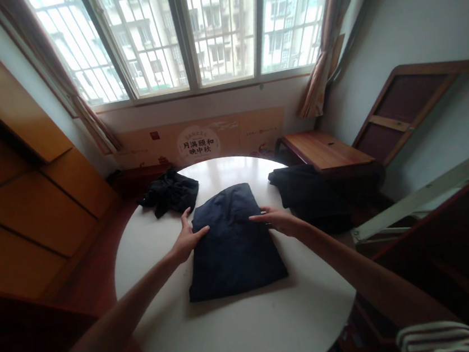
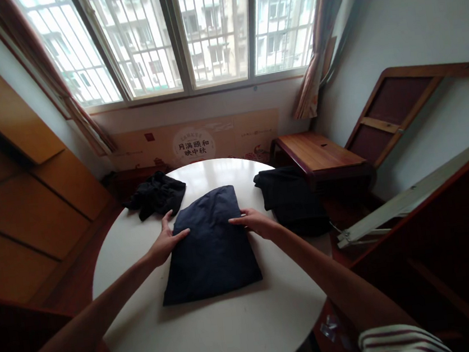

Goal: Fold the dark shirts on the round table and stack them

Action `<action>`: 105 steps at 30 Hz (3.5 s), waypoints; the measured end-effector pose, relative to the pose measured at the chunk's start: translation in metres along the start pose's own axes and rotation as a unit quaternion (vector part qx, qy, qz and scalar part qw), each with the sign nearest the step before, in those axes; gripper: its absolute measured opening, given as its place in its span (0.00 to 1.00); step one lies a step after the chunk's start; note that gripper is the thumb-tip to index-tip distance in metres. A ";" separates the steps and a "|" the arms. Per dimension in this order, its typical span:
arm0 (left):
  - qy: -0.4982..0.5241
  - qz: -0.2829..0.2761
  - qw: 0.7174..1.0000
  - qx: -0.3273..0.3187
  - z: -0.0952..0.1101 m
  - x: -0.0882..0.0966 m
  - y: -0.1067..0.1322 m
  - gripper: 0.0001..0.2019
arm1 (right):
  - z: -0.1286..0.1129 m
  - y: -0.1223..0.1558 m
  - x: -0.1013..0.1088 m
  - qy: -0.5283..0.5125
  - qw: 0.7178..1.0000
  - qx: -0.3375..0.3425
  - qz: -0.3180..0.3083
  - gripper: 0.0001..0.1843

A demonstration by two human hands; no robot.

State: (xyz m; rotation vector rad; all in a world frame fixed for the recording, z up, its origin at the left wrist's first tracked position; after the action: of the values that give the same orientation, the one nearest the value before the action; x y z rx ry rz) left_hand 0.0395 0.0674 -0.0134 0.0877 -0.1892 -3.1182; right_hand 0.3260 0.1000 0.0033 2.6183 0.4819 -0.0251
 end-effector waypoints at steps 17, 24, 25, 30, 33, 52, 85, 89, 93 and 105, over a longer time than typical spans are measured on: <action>-0.183 -0.036 0.965 -0.182 0.074 0.000 0.049 0.36 | -0.034 0.069 -0.005 -0.003 0.968 0.250 -0.001 0.39; -0.156 -0.009 0.952 -0.263 0.149 -0.015 0.021 0.36 | -0.099 0.072 0.002 0.003 0.930 0.359 0.073 0.23; -0.154 -0.006 0.951 -0.268 0.154 -0.016 0.022 0.35 | -0.103 0.076 0.002 0.002 0.930 0.360 0.073 0.24; -0.135 -0.003 0.959 -0.250 0.162 -0.011 0.062 0.30 | -0.100 0.121 -0.009 0.017 0.929 0.365 0.058 0.25; -0.099 -0.008 0.973 -0.207 0.165 -0.007 0.080 0.30 | -0.099 0.136 -0.014 -0.009 0.933 0.357 0.039 0.24; 0.024 0.018 0.991 0.129 0.014 0.011 -0.103 0.35 | -0.037 -0.050 0.023 -0.038 0.995 0.030 0.084 0.54; -0.620 -0.161 0.664 -0.386 0.143 -0.014 -0.082 0.15 | -0.117 -0.015 0.013 0.484 0.788 0.372 0.083 0.15; -0.619 -0.058 0.582 -0.525 0.129 -0.016 -0.038 0.21 | -0.102 0.022 0.010 0.501 0.618 0.594 0.122 0.17; -0.615 -0.067 0.501 -0.606 0.048 -0.020 0.014 0.23 | -0.031 0.042 0.002 0.591 0.526 0.608 0.062 0.19; -0.578 -0.192 0.654 -0.449 0.028 -0.046 0.066 0.20 | -0.010 0.057 -0.036 0.597 0.651 0.463 0.077 0.22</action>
State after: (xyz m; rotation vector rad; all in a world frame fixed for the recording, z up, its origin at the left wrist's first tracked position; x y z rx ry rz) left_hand 0.0850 0.0066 0.0252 -2.0025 1.4896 -2.5404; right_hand 0.3112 0.0454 0.0414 3.2217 0.7656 2.1499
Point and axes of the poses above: each hand's wrist, its own y-axis away from the middle knuckle, its own x-axis out of the back of the hand, z = x × y, the point moved 3 cm from there along -y, towards the middle knuckle, and after that the axes turned 4 degrees about -x, right-handed, at the moved point
